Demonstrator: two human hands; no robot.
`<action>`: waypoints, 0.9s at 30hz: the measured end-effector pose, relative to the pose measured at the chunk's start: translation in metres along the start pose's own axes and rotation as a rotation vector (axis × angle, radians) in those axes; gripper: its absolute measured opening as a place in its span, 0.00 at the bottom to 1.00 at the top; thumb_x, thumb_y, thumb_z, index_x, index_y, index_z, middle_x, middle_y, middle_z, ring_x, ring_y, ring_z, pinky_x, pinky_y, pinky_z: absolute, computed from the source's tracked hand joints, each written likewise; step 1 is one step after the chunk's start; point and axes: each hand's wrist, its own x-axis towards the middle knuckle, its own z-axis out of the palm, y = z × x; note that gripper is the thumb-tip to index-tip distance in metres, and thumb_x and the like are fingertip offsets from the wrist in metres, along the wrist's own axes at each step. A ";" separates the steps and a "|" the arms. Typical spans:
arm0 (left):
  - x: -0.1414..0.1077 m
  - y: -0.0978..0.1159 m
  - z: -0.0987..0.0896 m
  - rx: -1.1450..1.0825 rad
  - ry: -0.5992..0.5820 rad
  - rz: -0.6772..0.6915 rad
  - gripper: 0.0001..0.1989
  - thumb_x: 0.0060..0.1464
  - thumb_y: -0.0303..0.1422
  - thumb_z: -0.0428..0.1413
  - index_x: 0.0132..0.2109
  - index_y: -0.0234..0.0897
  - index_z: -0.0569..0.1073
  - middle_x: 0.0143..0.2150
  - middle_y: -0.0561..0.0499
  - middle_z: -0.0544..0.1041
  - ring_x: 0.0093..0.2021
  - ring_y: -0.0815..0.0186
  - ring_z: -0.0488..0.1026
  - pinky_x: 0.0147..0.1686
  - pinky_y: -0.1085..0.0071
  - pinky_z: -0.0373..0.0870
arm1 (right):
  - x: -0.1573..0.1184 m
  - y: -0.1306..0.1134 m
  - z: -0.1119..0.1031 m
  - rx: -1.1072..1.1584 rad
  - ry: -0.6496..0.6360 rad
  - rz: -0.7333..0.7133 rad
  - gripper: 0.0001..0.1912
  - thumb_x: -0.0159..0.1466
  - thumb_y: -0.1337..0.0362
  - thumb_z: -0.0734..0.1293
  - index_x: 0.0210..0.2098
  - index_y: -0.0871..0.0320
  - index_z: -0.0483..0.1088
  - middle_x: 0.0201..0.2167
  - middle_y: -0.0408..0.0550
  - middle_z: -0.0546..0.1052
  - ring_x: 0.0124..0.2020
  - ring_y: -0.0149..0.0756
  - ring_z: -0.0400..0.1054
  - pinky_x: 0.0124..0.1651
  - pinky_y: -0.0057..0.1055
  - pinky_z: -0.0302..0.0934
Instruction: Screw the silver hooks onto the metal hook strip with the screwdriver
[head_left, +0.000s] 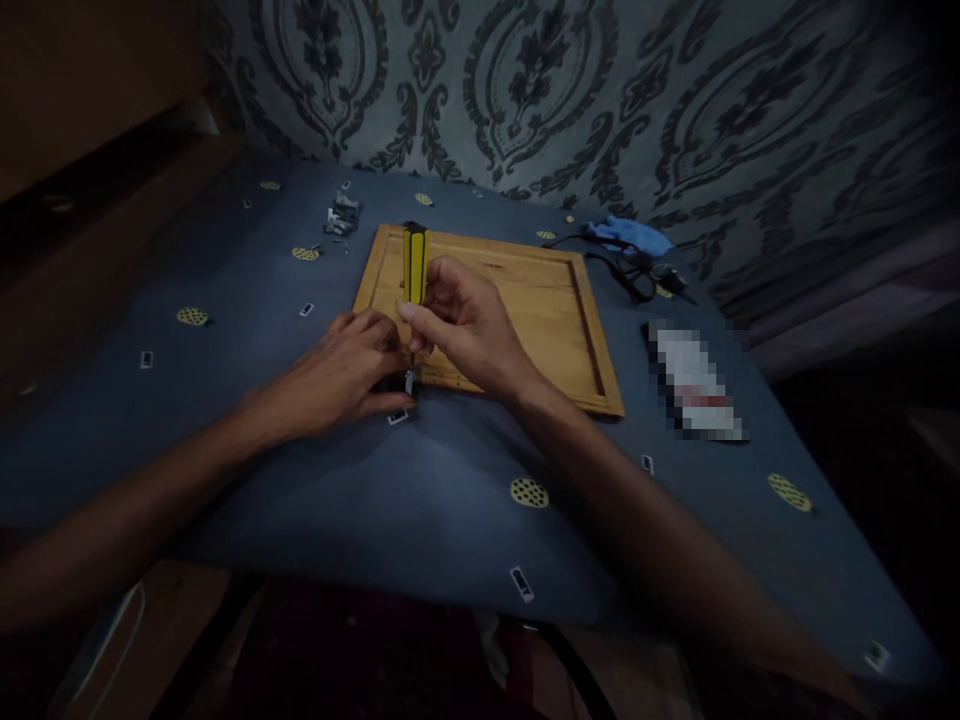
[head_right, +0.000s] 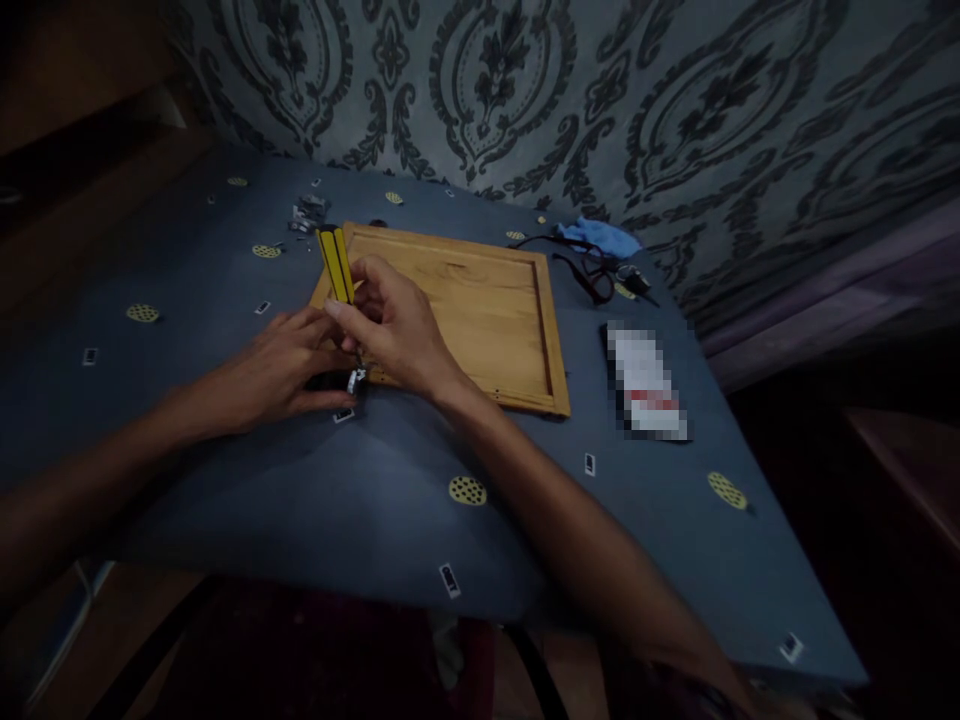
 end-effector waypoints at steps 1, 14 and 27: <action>0.000 0.000 0.000 -0.008 0.004 0.001 0.19 0.69 0.49 0.60 0.53 0.39 0.82 0.54 0.41 0.76 0.56 0.49 0.69 0.54 0.54 0.67 | 0.000 -0.001 -0.002 -0.013 -0.001 -0.016 0.20 0.68 0.43 0.74 0.39 0.50 0.65 0.30 0.37 0.72 0.25 0.30 0.69 0.29 0.33 0.70; 0.000 0.001 -0.001 -0.010 -0.015 -0.010 0.18 0.69 0.48 0.61 0.53 0.38 0.82 0.53 0.42 0.76 0.56 0.49 0.70 0.54 0.54 0.65 | -0.001 -0.006 -0.010 -0.154 0.025 -0.039 0.24 0.70 0.38 0.70 0.34 0.49 0.63 0.28 0.39 0.72 0.25 0.33 0.70 0.27 0.35 0.67; 0.000 0.002 -0.002 -0.030 -0.032 -0.033 0.17 0.68 0.48 0.62 0.53 0.40 0.82 0.54 0.42 0.76 0.56 0.48 0.69 0.52 0.54 0.66 | -0.003 -0.002 -0.010 -0.179 0.006 -0.014 0.21 0.72 0.44 0.70 0.34 0.49 0.62 0.26 0.37 0.71 0.25 0.33 0.72 0.28 0.35 0.66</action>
